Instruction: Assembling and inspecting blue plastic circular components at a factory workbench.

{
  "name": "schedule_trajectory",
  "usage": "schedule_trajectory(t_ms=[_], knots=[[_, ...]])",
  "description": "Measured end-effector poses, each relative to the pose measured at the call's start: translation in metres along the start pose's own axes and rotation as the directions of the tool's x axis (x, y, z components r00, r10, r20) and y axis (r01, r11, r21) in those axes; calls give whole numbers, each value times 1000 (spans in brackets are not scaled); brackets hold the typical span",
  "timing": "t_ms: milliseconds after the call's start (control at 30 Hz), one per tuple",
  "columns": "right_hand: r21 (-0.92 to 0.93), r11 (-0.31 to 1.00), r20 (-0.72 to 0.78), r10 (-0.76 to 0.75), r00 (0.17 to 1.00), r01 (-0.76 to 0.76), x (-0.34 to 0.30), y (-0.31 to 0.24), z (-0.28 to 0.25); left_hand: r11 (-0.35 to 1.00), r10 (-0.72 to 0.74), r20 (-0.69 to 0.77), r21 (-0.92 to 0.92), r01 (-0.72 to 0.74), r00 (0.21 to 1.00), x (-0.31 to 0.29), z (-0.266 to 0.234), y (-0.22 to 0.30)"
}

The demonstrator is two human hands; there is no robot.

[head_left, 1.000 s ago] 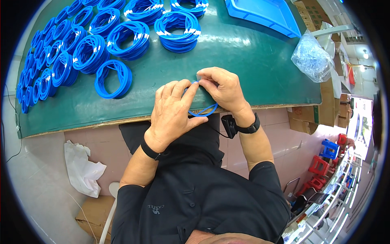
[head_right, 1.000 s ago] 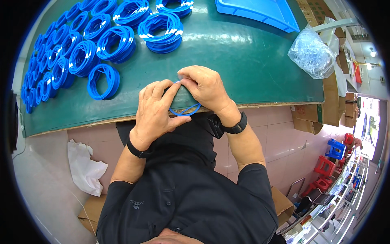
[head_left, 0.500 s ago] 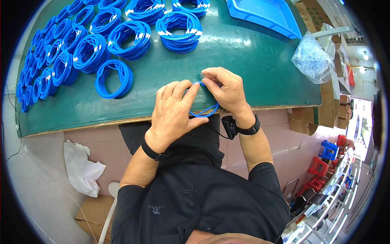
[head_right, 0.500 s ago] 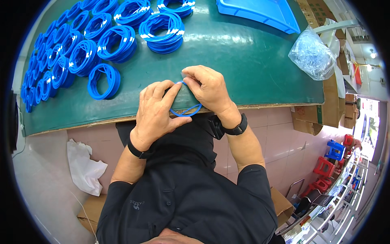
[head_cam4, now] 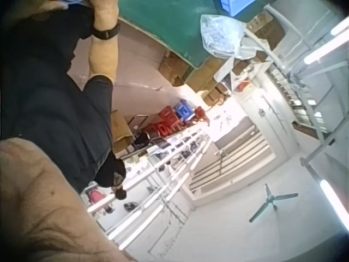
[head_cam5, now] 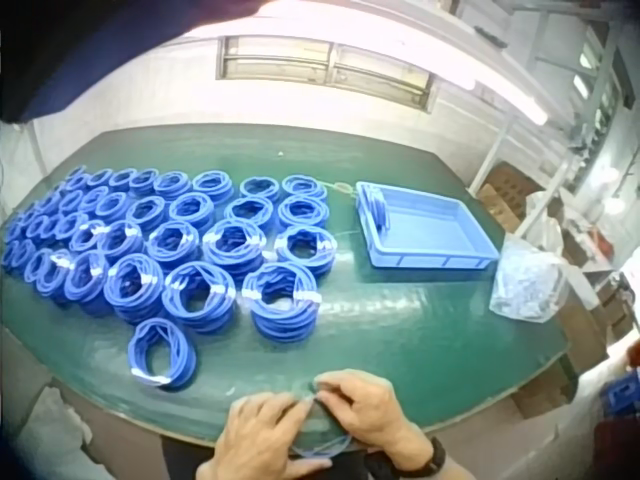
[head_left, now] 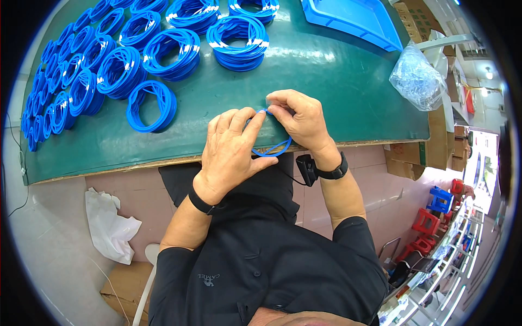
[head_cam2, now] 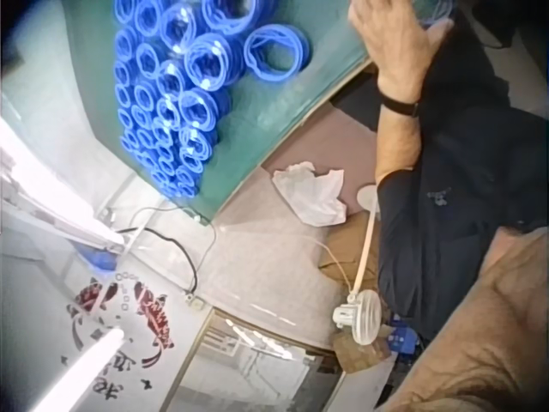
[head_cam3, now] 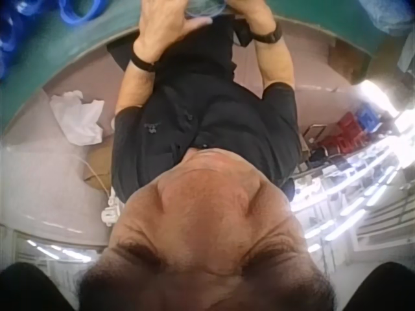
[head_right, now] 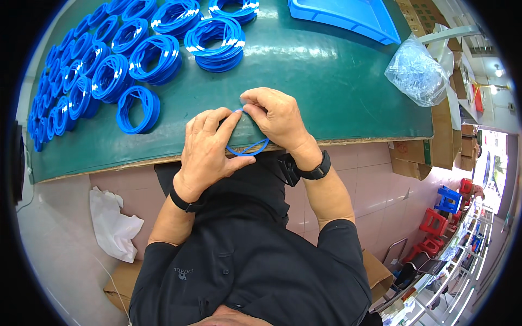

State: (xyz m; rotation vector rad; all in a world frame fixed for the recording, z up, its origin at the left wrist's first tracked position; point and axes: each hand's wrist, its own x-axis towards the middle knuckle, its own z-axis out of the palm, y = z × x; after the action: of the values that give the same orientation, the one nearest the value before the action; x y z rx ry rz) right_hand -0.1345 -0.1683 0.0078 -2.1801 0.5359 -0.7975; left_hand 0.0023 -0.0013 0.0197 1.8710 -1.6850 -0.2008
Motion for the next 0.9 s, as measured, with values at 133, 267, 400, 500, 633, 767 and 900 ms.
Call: schedule_trajectory(t_ms=[133, 267, 400, 500, 633, 767, 900], knots=[[50, 996, -11, 70, 997, -69, -1, -2, -2, 1000, 2, -5, 4, -2, 1000, 0, 0, 0], [59, 996, -23, 75, 997, -73, -1, -3, -2, 1000, 2, -1, 4, -2, 1000, 0, 0, 0], [20, 998, -19, 57, 998, -57, 0, -3, -1, 1000, 2, -2, 7, -2, 1000, -1, 0, 0], [7, 999, -19, 44, 999, -44, 0, -1, 0, 1000, 2, 0, 5, -2, 1000, 0, 0, 0], [5, 999, -6, 39, 999, -39, 0, 1, 1, 1000, 9, -3, 15, -9, 1000, -1, 0, -1], [10, 999, 16, 40, 999, -40, 1, 0, 0, 1000, 8, 1, 16, -8, 1000, 0, 0, -1], [53, 995, 7, 84, 996, -84, -1, -1, -1, 1000, 5, 2, 11, -5, 1000, 0, 0, -1]])
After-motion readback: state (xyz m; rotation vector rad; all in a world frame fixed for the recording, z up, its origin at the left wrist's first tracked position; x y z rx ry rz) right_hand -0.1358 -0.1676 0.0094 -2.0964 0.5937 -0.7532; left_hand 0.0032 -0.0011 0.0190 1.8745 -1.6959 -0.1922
